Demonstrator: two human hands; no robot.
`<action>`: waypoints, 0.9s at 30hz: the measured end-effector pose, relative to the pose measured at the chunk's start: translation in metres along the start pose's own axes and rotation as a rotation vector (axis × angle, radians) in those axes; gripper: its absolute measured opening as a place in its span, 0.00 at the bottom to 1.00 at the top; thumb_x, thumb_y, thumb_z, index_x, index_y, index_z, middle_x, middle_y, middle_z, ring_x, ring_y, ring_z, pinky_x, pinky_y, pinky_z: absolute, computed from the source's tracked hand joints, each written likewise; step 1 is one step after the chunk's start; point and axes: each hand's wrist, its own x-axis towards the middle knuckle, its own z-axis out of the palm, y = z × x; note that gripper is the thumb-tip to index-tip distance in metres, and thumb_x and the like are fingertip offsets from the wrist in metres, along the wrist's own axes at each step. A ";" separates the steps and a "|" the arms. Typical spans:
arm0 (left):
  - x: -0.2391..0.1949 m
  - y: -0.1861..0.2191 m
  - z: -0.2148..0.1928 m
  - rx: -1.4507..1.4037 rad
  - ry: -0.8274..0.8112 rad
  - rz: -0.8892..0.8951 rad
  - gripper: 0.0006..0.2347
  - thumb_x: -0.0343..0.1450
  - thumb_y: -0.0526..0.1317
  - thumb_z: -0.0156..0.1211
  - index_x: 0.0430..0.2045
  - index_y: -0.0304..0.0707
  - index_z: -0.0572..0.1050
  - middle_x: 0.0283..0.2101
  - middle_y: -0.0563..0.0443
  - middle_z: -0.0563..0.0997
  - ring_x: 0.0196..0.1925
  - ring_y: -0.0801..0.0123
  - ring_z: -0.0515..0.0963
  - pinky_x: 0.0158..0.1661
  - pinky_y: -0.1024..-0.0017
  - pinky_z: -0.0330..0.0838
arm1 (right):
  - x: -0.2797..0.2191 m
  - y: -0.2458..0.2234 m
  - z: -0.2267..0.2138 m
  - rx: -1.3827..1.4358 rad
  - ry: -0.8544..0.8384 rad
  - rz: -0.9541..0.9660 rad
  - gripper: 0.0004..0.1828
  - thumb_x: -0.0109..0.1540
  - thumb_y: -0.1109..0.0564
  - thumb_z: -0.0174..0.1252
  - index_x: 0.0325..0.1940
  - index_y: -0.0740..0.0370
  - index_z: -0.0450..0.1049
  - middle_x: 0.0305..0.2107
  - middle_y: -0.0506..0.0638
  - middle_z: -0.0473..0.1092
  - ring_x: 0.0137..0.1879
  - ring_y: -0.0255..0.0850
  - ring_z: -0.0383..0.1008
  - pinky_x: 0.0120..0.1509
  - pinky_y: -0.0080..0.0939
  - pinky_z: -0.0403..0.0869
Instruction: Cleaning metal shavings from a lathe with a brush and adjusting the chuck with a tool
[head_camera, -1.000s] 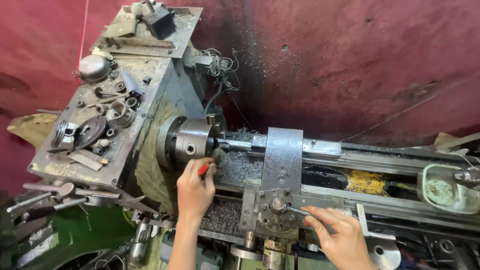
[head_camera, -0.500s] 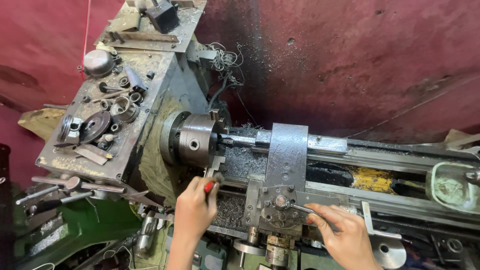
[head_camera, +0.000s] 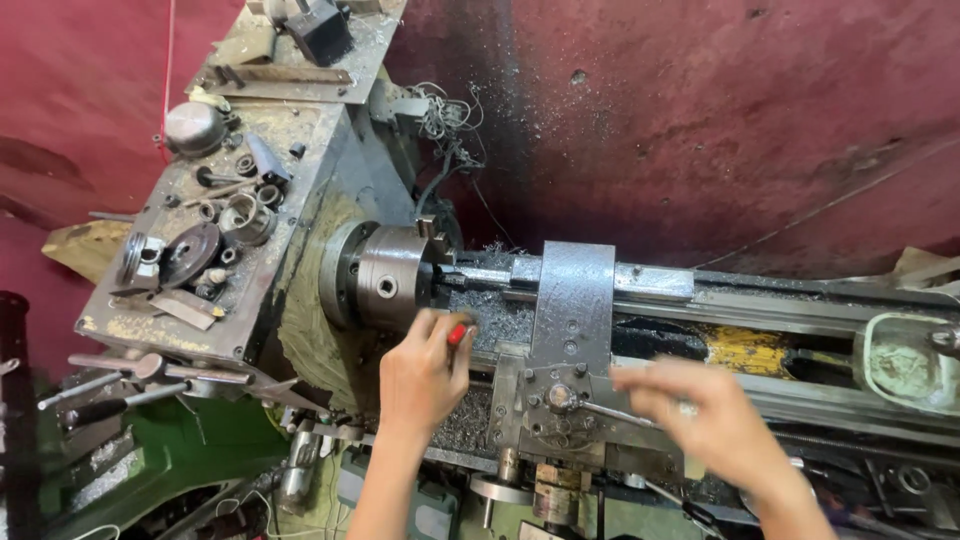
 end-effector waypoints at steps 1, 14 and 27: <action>0.004 0.009 -0.005 -0.002 -0.003 -0.005 0.06 0.72 0.39 0.63 0.41 0.46 0.78 0.39 0.55 0.79 0.21 0.65 0.80 0.16 0.67 0.74 | 0.015 -0.014 0.002 -0.001 -0.004 0.004 0.16 0.58 0.47 0.62 0.46 0.49 0.89 0.42 0.43 0.88 0.49 0.35 0.87 0.54 0.38 0.81; 0.020 0.031 0.025 0.188 0.295 -0.029 0.11 0.63 0.43 0.67 0.39 0.54 0.82 0.27 0.59 0.74 0.25 0.63 0.80 0.24 0.67 0.76 | 0.170 0.031 0.110 -0.310 -0.063 -0.568 0.14 0.51 0.49 0.73 0.32 0.51 0.75 0.25 0.44 0.70 0.36 0.47 0.77 0.42 0.46 0.77; -0.050 -0.051 0.034 0.143 0.271 -0.422 0.18 0.64 0.37 0.69 0.49 0.43 0.79 0.44 0.48 0.80 0.47 0.52 0.81 0.48 0.58 0.76 | 0.179 0.034 0.112 0.192 -0.262 -0.353 0.11 0.56 0.57 0.65 0.43 0.54 0.84 0.33 0.53 0.81 0.42 0.40 0.80 0.50 0.46 0.77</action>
